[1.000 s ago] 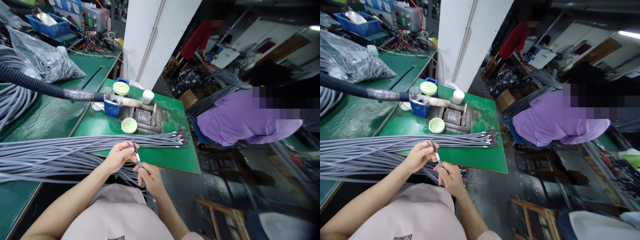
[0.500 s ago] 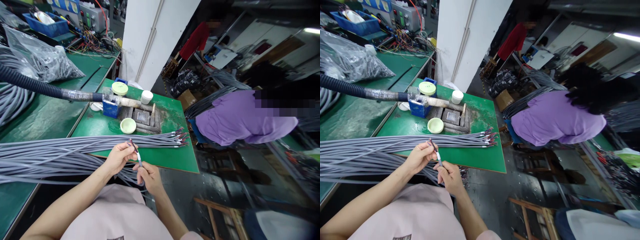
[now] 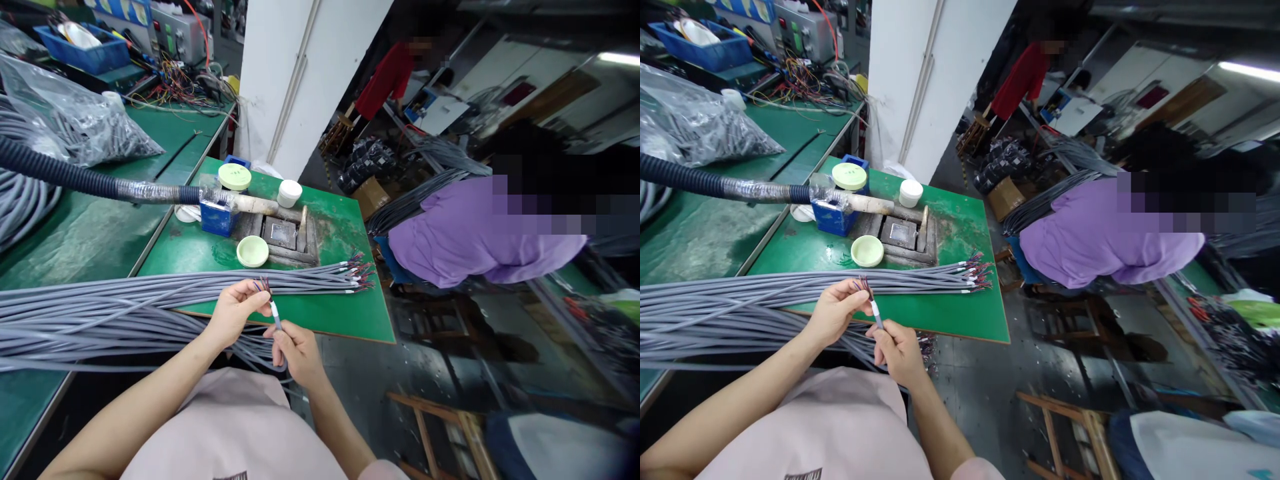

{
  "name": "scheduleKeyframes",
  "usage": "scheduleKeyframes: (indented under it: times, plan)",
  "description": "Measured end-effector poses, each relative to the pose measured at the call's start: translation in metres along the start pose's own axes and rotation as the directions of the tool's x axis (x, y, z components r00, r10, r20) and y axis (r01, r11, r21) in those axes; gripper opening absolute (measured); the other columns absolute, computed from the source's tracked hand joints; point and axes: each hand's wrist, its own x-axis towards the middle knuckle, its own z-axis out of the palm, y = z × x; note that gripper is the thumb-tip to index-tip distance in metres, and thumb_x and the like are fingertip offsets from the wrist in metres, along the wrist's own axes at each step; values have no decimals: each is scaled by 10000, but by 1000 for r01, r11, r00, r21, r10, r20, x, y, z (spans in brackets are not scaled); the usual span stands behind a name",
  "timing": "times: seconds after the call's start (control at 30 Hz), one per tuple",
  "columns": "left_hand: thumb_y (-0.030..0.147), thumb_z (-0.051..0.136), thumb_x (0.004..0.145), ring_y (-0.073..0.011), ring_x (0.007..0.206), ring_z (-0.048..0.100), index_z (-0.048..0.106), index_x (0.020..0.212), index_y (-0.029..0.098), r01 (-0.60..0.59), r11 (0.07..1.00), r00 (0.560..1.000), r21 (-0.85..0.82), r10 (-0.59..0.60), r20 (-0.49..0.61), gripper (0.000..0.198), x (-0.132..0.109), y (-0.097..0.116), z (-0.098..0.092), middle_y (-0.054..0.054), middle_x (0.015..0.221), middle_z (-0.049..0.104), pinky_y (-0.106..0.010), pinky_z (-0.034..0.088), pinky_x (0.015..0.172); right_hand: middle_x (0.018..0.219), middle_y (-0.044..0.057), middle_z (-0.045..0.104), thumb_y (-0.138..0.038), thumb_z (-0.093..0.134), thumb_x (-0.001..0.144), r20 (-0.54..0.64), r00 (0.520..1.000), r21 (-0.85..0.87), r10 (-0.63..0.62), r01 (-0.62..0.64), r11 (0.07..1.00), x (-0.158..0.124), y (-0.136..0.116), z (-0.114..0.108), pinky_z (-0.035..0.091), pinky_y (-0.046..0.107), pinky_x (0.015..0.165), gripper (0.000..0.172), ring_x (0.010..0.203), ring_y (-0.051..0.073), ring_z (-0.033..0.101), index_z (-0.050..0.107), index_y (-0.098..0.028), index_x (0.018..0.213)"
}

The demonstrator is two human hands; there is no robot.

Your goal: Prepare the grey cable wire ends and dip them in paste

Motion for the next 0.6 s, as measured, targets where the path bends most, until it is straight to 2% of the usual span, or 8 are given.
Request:
scheduleKeyframes:
  times: [0.23,0.43,0.53,0.6]
  plan:
    - [333,805,630,-63,487,599,618,678,117,133,979,988,-153,-119,100,289,0,1,2,18,610,620,-166,528,520,451,-41,524,-422,444,895,18,999,27,-28,27,999,1,3,-2,386,192,436,352,393,71,440,659,-149,841]
    - [327,777,654,-60,446,564,590,674,120,93,986,994,-135,-84,72,279,0,0,6,29,582,589,-178,510,483,454,-40,514,-427,425,908,24,999,21,-21,21,1000,-1,7,-1,391,196,446,367,403,72,441,656,-150,835]
    - [308,755,670,-62,475,570,580,683,130,57,993,998,-105,-54,29,250,0,-2,9,34,591,585,-178,503,507,518,-44,545,-380,444,908,-70,996,-27,-57,55,998,0,9,0,398,197,434,295,405,75,447,612,-171,1029]
    - [289,741,678,-64,506,580,568,681,138,48,995,999,-82,-47,7,230,0,-6,10,36,614,587,-180,502,535,629,-23,608,-330,473,896,-172,972,-155,-159,132,979,3,10,0,444,216,473,349,455,92,499,511,-198,1217]
